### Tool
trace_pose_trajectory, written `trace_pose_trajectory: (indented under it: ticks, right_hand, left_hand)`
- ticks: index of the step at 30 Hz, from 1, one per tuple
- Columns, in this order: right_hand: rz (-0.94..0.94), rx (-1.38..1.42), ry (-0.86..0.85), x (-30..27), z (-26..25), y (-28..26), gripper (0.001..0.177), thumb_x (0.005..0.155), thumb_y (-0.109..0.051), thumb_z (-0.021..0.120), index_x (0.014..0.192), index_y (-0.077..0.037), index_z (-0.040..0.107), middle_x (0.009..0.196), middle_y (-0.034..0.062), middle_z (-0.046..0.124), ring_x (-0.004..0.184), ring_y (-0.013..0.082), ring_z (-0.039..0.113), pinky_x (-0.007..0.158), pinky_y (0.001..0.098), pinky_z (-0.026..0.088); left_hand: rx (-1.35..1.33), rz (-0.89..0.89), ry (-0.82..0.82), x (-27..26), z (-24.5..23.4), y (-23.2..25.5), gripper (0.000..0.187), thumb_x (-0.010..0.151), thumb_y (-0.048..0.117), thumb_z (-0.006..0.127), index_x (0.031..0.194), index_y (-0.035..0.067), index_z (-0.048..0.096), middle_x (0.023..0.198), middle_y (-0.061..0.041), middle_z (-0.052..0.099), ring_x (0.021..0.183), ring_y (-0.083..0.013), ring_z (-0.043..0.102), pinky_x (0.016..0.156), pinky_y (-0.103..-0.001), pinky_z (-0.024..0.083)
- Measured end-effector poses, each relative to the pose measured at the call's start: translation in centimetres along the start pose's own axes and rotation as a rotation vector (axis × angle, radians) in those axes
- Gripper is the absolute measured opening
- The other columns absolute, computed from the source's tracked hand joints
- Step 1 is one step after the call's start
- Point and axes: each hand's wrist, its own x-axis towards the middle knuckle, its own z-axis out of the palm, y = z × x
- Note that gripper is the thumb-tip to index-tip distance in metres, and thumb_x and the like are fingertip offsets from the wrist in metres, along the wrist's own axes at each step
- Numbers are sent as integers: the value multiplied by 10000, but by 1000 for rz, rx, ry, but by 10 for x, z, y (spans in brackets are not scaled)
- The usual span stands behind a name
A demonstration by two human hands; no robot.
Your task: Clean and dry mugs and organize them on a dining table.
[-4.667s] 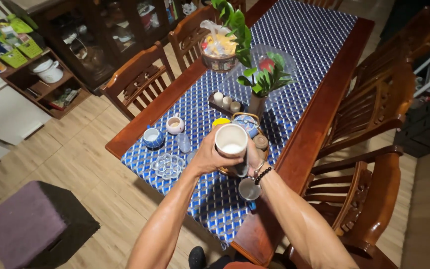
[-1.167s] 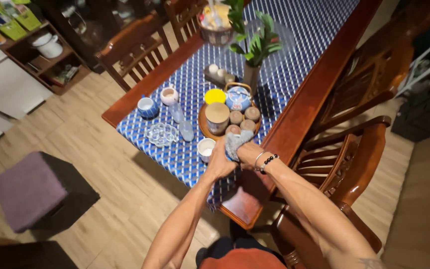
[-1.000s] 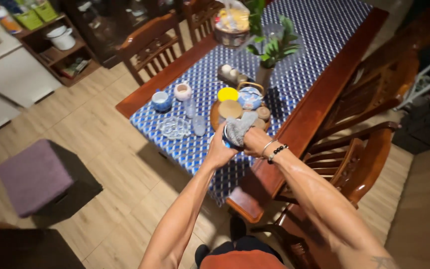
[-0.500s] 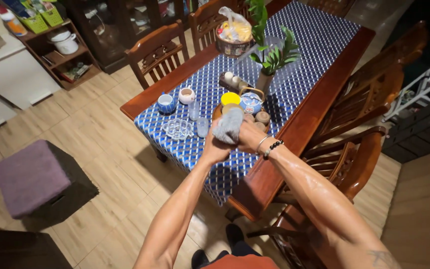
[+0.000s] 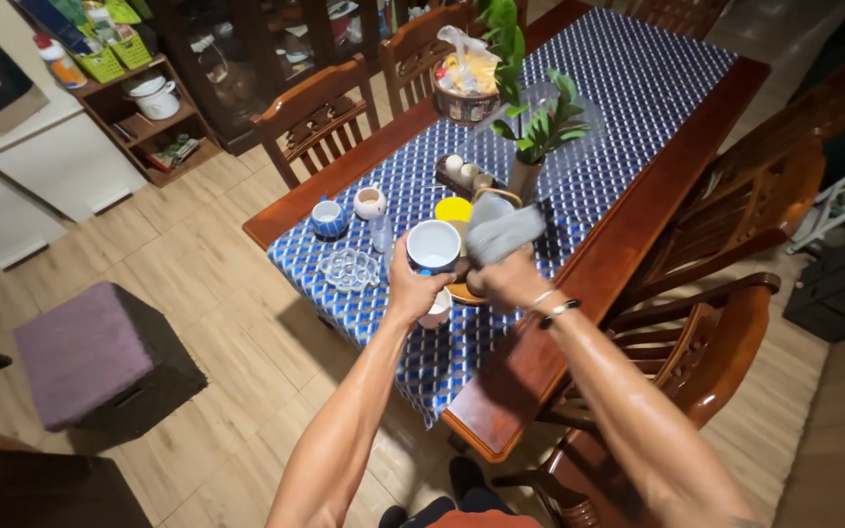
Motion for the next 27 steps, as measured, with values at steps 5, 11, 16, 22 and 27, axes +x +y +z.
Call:
trace_pose_trajectory:
  ticks: [5, 11, 16, 22, 27]
  right_hand:
    - [-61, 316, 44, 13, 52, 79, 604, 922, -462, 641, 1234, 55, 650, 1083, 145, 689, 969, 254, 638, 830, 364, 511]
    - [213, 951, 155, 29, 34, 73, 759, 1018, -652, 438, 1319, 16, 637, 1161, 108, 713, 1032, 208, 674, 923, 356, 531]
    - [265, 1546, -75, 22, 31, 65, 755, 963, -657, 399, 1302, -21, 625, 1163, 107, 741, 1038, 226, 720, 944, 377, 573]
    - [255, 1628, 109, 22, 54, 96, 451, 1098, -423, 494, 1367, -81, 614, 1256, 77, 700, 1138, 231, 688, 1030, 414, 542]
    - [258, 1572, 275, 11, 52, 120, 414, 1072, -334, 431, 1323, -74, 634, 1232, 88, 722, 1125, 232, 705, 988, 383, 582]
  left_hand:
    - [-128, -166, -33, 0, 24, -5, 867, 624, 70, 894, 1384, 30, 478, 1246, -103, 669, 1144, -209, 655, 988, -344, 543]
    - [-176, 20, -254, -10, 16, 47, 916, 622, 26, 834, 1455, 38, 455, 1332, -122, 632, 1253, -219, 619, 1089, -347, 495]
    - [26, 265, -330, -13, 10, 47, 850, 612, 92, 911, 1386, 50, 564, 1360, -152, 603, 1304, -272, 588, 1148, -379, 448]
    - [198, 126, -399, -19, 23, 44, 996, 551, 188, 925, 1461, 79, 534, 1344, -151, 587, 1288, -316, 584, 1112, -382, 470]
    - [421, 91, -167, -35, 48, 44, 1071, 505, 290, 975, 1432, 96, 475, 1330, -176, 575, 1241, -376, 566, 1022, -458, 497]
